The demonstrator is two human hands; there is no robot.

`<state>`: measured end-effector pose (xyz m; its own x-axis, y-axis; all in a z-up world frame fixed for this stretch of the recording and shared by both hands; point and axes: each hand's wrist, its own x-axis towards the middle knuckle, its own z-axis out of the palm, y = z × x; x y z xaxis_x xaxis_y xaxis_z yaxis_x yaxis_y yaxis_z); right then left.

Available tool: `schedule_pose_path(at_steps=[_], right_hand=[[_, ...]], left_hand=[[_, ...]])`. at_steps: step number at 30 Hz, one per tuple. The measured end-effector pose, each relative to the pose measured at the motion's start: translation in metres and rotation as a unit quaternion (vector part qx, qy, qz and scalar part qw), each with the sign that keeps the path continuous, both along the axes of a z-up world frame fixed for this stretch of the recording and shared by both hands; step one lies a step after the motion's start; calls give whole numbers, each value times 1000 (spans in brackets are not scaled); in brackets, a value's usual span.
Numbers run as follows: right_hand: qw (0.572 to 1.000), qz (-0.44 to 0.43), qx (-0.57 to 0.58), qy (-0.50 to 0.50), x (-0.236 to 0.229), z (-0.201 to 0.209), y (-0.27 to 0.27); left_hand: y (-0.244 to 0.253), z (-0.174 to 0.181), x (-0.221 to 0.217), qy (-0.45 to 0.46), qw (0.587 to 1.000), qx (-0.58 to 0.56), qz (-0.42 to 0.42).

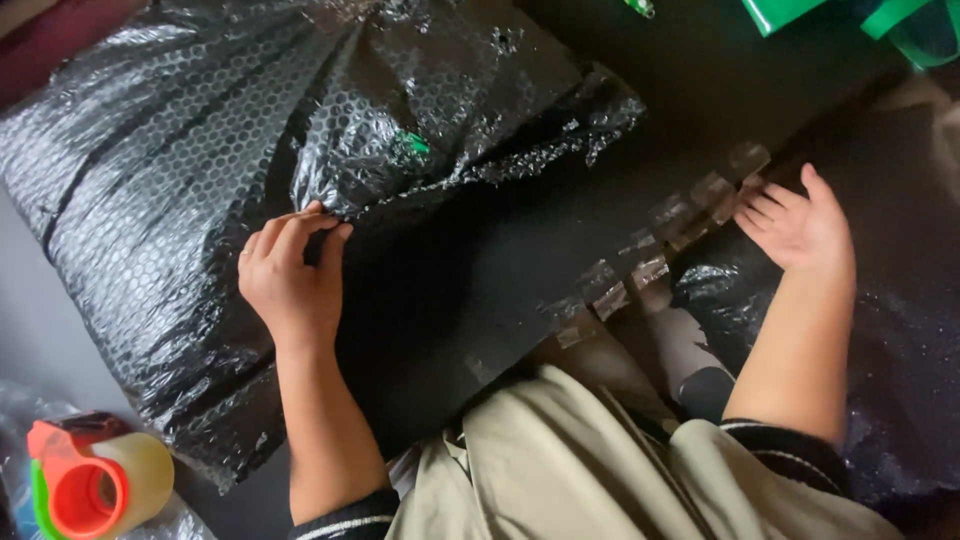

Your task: The person wraps a rectangular object with black bubble wrap, folds and tucks the edges, and secures the package with clear tape. They then use a green-handled brush to sweep the wrapped surface.

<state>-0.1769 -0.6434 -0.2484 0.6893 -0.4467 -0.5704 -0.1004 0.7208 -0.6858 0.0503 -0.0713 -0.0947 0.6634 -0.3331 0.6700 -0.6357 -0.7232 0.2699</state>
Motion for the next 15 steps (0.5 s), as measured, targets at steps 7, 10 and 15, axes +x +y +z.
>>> schedule_pose_path(at_steps=[7, 10, 15], right_hand=[[998, -14, 11, 60, 4, -11, 4], [996, -21, -58, 68, 8, -14, 6], [868, -121, -435, 208, 20, 11, 21]], left_hand=[[0, 0, -4, -1, 1000, -13, -11], [-2, 1, -3, -7, 1000, -10, -1], [-2, 9, -4, -15, 1000, -11, -16]])
